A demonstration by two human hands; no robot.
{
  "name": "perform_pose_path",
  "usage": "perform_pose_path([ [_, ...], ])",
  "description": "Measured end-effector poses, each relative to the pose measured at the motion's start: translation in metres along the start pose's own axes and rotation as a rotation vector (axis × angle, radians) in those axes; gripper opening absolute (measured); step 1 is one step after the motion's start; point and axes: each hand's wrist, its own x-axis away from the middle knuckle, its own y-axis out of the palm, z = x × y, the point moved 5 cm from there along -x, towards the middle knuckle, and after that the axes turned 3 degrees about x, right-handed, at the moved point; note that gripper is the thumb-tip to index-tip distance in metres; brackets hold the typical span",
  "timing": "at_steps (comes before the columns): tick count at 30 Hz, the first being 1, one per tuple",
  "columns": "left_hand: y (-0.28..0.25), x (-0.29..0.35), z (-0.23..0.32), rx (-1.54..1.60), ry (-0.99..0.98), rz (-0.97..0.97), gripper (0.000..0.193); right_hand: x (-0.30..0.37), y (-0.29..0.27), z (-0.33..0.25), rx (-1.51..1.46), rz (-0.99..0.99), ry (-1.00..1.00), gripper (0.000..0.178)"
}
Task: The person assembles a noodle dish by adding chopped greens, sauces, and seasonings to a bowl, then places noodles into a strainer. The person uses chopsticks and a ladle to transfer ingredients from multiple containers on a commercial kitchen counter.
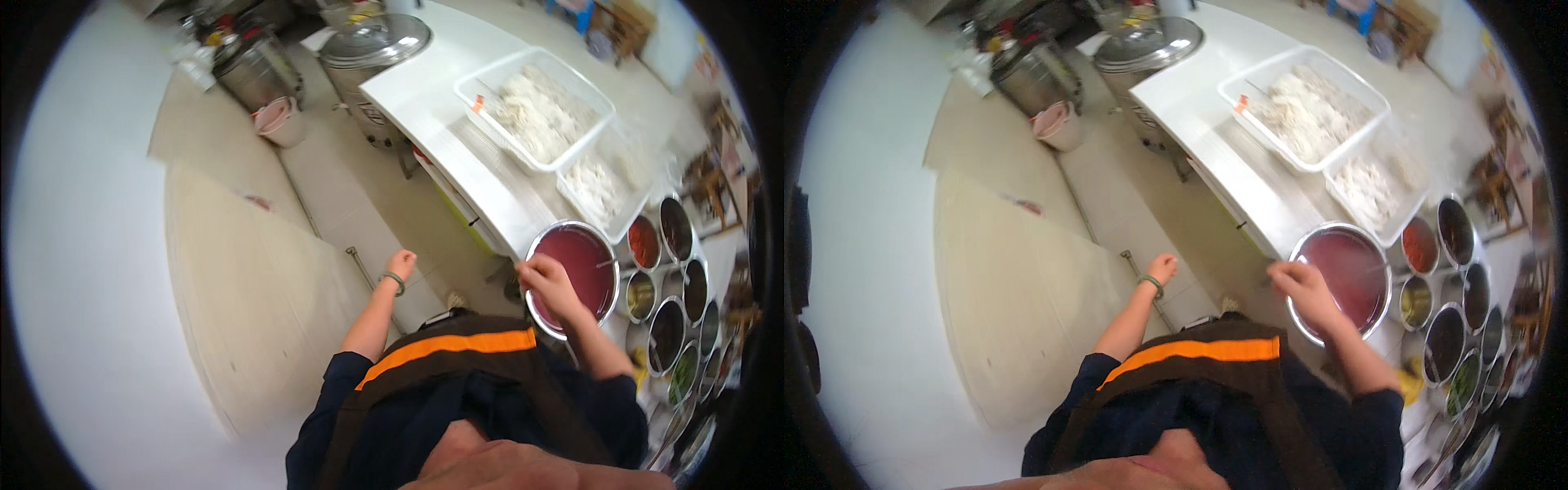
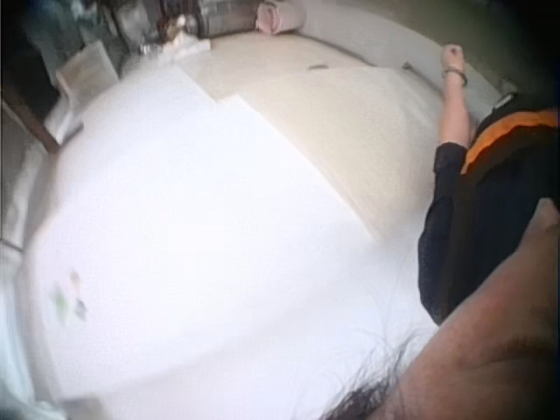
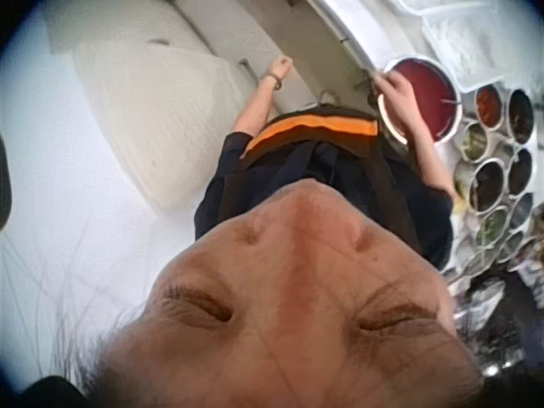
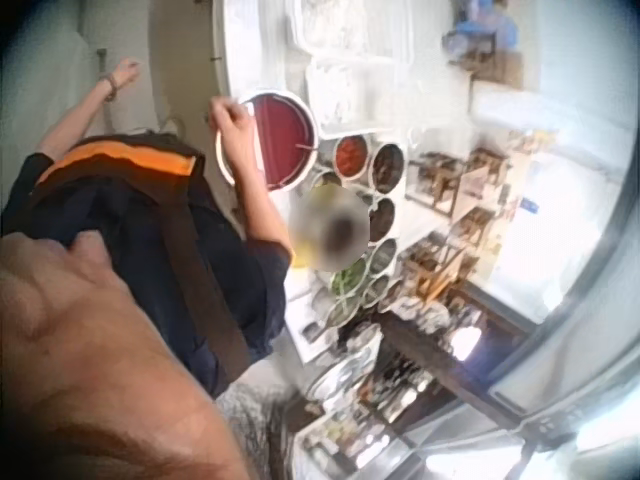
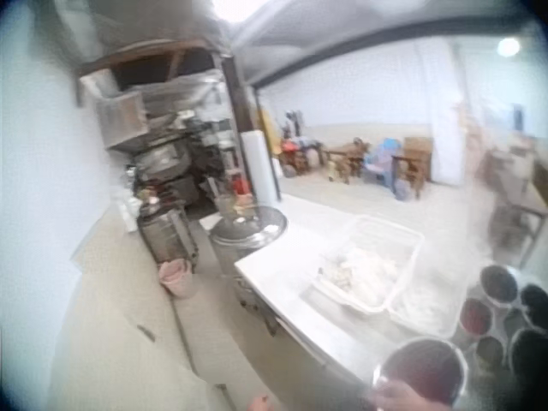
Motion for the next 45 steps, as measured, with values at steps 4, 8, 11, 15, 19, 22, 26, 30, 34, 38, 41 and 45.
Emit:
perform_pose_path([
  [4, -0.082, -0.069, -0.06, -0.23, -0.117, 0.001, 0.027, -0.105, 0.046, -0.042, -0.013, -0.199, -0.06, 0.017],
  [8, -0.169, -0.131, -0.093, -0.161, -0.472, -0.007, 0.032, -0.212, 0.094, -0.08, 0.032, -0.284, -0.126, 0.023],
  [11, -0.234, -0.204, -0.088, -0.226, -0.559, 0.099, 0.032, -0.295, 0.119, -0.075, 0.083, -0.182, -0.155, 0.028],
  [15, -0.304, -0.328, -0.034, -0.028, -0.44, 0.129, 0.032, -0.386, 0.144, -0.052, 0.108, 0.025, 0.027, 0.03],
  [19, -0.356, -0.446, 0.042, 0.122, -0.242, 0.212, 0.028, -0.453, 0.154, -0.046, 0.07, 0.15, 0.178, 0.026],
  [22, -0.378, -0.522, 0.092, 0.249, -0.04, 0.271, 0.026, -0.51, 0.153, -0.056, 0.036, 0.178, 0.195, 0.024],
  [26, -0.41, -0.61, 0.116, 0.347, 0.147, 0.28, 0.026, -0.607, 0.156, -0.066, 0.078, 0.154, 0.148, 0.023],
  [30, -0.448, -0.667, 0.099, 0.268, 0.021, 0.359, 0.027, -0.701, 0.162, -0.088, 0.186, 0.13, 0.047, 0.025],
  [34, -0.513, -0.746, 0.096, 0.304, -0.068, 0.457, 0.019, -0.756, 0.159, -0.099, 0.28, 0.145, 0.099, 0.024],
  [38, -0.594, -0.86, 0.147, 0.394, 0.067, 0.463, 0.022, -0.789, 0.157, -0.103, 0.466, 0.172, 0.146, 0.027],
  [41, -0.649, -0.972, 0.221, 0.482, 0.244, 0.298, 0.022, -0.802, 0.16, -0.093, 0.43, 0.294, 0.351, 0.028],
  [45, -0.697, -1.116, 0.321, 0.492, 0.282, 0.447, 0.047, -0.822, 0.179, -0.086, 0.709, 0.447, 0.51, 0.028],
])
